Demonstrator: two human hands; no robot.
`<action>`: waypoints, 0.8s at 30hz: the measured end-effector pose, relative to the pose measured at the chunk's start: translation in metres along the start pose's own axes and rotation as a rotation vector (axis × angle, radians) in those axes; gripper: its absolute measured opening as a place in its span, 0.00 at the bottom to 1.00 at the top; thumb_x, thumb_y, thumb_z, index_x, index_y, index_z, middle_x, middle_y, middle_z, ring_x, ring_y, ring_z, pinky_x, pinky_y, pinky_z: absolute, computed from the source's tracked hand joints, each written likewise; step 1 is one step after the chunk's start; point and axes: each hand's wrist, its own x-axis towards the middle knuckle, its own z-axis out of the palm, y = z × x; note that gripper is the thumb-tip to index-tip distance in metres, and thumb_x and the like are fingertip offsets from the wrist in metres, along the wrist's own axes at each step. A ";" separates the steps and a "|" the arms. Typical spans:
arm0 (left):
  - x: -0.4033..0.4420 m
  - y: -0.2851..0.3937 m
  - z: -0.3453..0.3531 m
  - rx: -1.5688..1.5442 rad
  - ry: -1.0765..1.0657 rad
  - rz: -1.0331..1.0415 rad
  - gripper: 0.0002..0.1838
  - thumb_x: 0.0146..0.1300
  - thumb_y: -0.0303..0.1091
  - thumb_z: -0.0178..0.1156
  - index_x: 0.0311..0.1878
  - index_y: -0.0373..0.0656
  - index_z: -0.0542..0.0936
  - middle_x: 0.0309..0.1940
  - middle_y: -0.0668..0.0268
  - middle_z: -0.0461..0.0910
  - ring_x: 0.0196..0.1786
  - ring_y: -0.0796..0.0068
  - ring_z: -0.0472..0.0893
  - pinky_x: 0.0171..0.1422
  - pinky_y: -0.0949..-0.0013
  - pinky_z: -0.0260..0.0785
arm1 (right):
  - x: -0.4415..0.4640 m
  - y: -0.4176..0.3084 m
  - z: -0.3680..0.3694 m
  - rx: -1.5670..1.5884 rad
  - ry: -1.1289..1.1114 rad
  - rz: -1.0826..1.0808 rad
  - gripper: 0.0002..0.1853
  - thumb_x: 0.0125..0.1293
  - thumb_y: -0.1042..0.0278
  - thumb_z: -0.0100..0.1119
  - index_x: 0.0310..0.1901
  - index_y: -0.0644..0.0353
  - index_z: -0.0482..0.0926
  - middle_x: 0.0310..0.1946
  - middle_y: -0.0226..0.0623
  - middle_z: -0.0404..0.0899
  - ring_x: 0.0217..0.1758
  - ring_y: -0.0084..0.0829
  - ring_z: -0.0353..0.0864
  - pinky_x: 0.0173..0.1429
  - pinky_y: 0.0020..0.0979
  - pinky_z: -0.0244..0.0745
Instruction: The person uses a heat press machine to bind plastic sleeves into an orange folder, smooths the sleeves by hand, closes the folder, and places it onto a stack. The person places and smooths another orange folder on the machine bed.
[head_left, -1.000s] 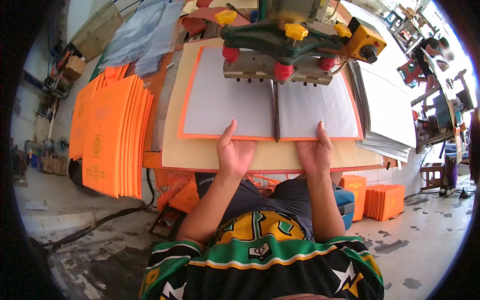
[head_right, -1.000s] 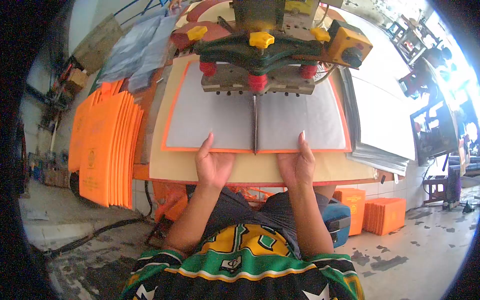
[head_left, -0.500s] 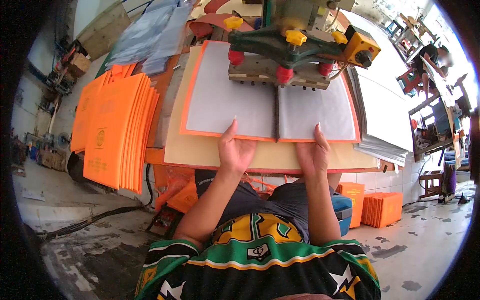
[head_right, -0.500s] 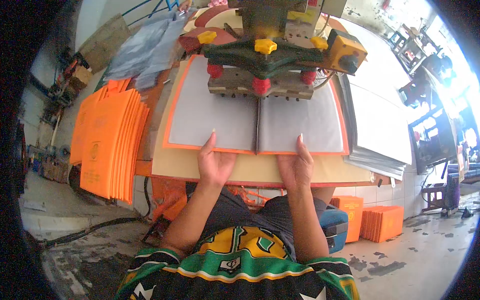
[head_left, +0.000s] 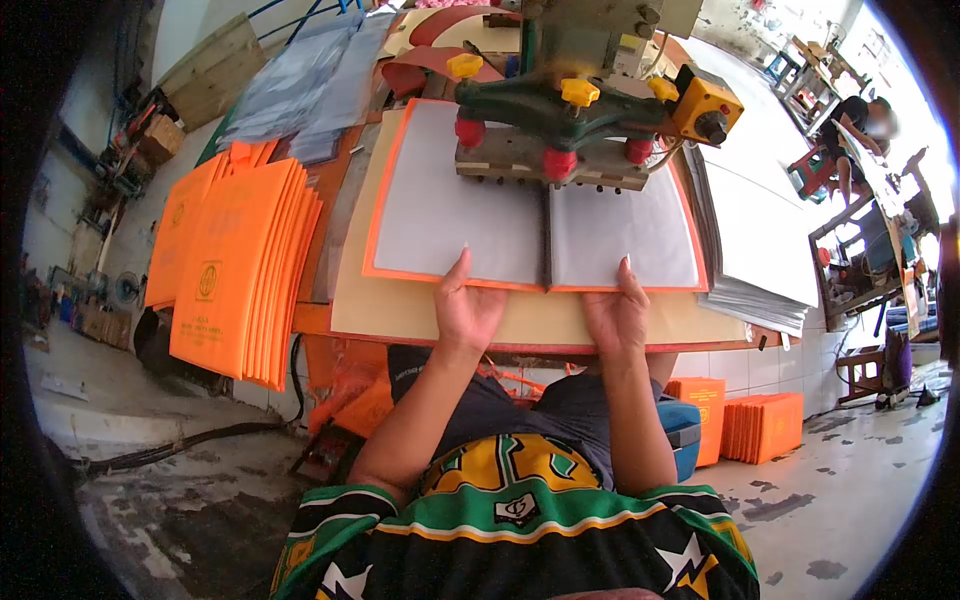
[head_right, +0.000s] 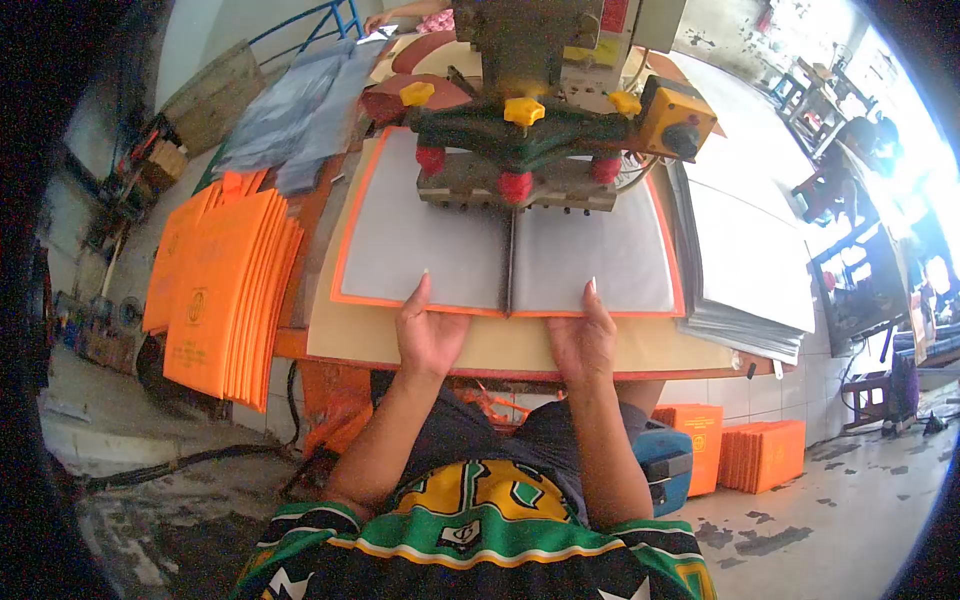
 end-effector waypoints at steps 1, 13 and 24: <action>0.000 0.000 -0.001 0.006 0.001 0.007 0.22 0.83 0.36 0.58 0.74 0.40 0.75 0.73 0.60 0.80 0.76 0.58 0.77 0.86 0.47 0.63 | 0.000 0.000 0.001 0.004 0.000 0.008 0.21 0.83 0.70 0.59 0.71 0.70 0.74 0.75 0.47 0.77 0.81 0.45 0.73 0.91 0.52 0.60; -0.001 -0.002 -0.002 -0.113 -0.067 -0.022 0.23 0.86 0.42 0.55 0.75 0.42 0.74 0.74 0.60 0.79 0.77 0.58 0.76 0.87 0.47 0.63 | -0.001 0.001 0.002 -0.043 -0.080 0.022 0.22 0.81 0.73 0.59 0.71 0.72 0.74 0.73 0.48 0.79 0.80 0.44 0.74 0.91 0.49 0.61; -0.005 -0.001 0.003 -0.107 -0.016 -0.021 0.23 0.86 0.43 0.56 0.75 0.42 0.75 0.72 0.61 0.81 0.75 0.60 0.78 0.83 0.49 0.68 | -0.003 -0.001 -0.004 -0.017 -0.033 0.055 0.20 0.78 0.78 0.58 0.68 0.74 0.75 0.71 0.49 0.80 0.77 0.44 0.77 0.88 0.49 0.66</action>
